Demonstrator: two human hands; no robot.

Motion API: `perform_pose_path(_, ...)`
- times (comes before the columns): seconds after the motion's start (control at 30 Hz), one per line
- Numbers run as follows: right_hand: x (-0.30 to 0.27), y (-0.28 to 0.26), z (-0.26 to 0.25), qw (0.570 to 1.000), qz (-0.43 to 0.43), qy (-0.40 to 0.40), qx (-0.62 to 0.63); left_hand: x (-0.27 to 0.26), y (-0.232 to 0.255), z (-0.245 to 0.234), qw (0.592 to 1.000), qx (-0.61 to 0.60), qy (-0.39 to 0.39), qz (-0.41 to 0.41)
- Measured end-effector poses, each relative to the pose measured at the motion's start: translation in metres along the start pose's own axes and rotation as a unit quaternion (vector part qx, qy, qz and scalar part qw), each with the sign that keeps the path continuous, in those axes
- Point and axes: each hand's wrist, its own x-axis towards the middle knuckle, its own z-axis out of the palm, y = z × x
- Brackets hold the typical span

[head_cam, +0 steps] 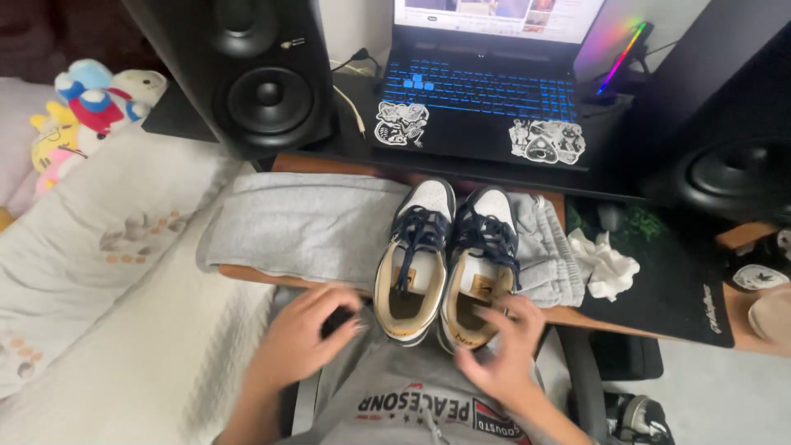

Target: Cleaning a pair of sneakers using a cloth and cleaning solution at a desk workspace.

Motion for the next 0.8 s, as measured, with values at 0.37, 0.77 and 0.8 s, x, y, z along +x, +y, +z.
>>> perform_pose_path(0.37,-0.013,0.02,0.023,0.992,-0.103,0.003,-0.067,0.05,-0.001,0.128,0.927,0.046,0.326,0.182)
perform_pose_path(0.77,-0.022,0.035,0.031,0.991,-0.129,0.03,-0.036,0.047,-0.004,0.131,0.927,0.067,0.32,0.186)
perform_pose_path(0.8,-0.024,0.038,0.032,0.99,-0.131,0.032,-0.039,0.048,-0.002,0.129,0.928,0.066,0.313,0.189)
